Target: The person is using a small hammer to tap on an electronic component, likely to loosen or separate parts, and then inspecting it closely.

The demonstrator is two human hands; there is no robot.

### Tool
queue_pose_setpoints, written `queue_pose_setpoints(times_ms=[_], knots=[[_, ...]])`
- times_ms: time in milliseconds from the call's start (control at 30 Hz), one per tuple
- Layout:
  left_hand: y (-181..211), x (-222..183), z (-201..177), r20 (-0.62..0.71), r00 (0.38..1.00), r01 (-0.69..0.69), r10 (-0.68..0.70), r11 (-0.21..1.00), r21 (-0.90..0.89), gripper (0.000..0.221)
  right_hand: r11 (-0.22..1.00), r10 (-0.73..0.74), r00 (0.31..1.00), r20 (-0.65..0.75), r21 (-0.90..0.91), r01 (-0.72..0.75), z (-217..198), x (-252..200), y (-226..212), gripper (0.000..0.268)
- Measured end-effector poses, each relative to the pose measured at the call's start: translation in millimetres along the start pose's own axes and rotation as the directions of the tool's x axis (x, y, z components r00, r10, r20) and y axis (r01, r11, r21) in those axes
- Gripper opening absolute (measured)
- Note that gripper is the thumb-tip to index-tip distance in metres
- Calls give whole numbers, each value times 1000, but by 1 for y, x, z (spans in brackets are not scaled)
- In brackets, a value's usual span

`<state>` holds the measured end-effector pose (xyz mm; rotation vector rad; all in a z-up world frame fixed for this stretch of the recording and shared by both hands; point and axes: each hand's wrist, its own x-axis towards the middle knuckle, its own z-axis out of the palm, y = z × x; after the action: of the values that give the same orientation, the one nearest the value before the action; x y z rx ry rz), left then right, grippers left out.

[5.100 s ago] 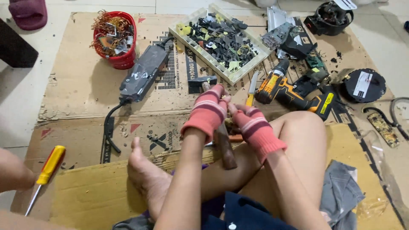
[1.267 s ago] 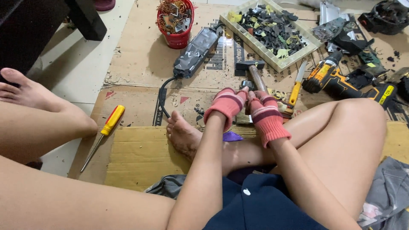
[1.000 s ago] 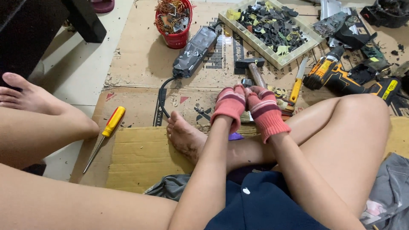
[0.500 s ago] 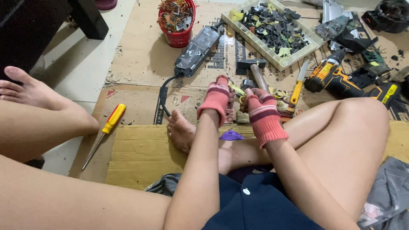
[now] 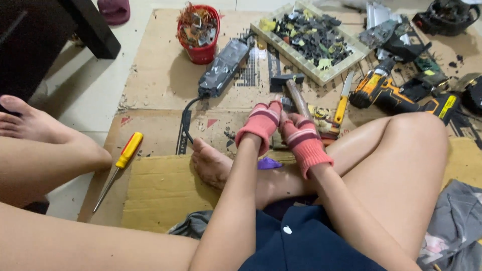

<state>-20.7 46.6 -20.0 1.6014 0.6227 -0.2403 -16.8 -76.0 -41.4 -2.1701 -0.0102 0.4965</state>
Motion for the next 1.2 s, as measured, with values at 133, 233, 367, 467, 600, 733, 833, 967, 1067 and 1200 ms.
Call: queue_pose_setpoints(times_ms=[133, 233, 367, 467, 600, 733, 833, 967, 1067, 1200], knots=[[-5, -15, -1, 3, 1000, 30, -30, 1000, 7, 58, 966, -175, 984, -13, -196, 169, 1, 13, 17, 27], [0, -28, -3, 2, 1000, 27, -27, 999, 20, 61, 987, -158, 984, -87, -49, 154, 5, 7, 9, 24], [12, -35, -19, 4, 999, 32, -32, 999, 30, 67, 695, 117, 989, -88, 718, -18, -9, 17, 5, 22], [18, -42, -31, 6, 999, 38, -38, 999, 34, 71, 634, 64, 995, -79, 773, 20, -8, 11, 0, 18], [30, -62, -30, 3, 999, 43, -44, 999, 31, 75, 756, -50, 992, -112, 645, 111, 4, 25, 19, 13], [40, -71, -22, 92, 993, 52, -70, 982, 181, 57, 658, -19, 1000, -12, 753, 22, 16, 48, 40, 23], [43, -78, -23, 84, 992, 70, -89, 975, 210, 56, 704, -20, 1000, 3, 710, 12, 15, 38, 29, 34], [39, -75, -20, 123, 976, 168, -178, 981, 93, 44, 708, -22, 999, 29, 707, -5, 10, 36, 30, 36], [26, -59, -18, 164, 959, 241, -232, 970, -37, 37, 696, -18, 998, 59, 717, -30, 12, 45, 32, 41], [13, -38, -10, 175, 972, 189, -156, 964, -189, 34, 597, -5, 997, 79, 800, -61, 15, 62, 42, 38]])
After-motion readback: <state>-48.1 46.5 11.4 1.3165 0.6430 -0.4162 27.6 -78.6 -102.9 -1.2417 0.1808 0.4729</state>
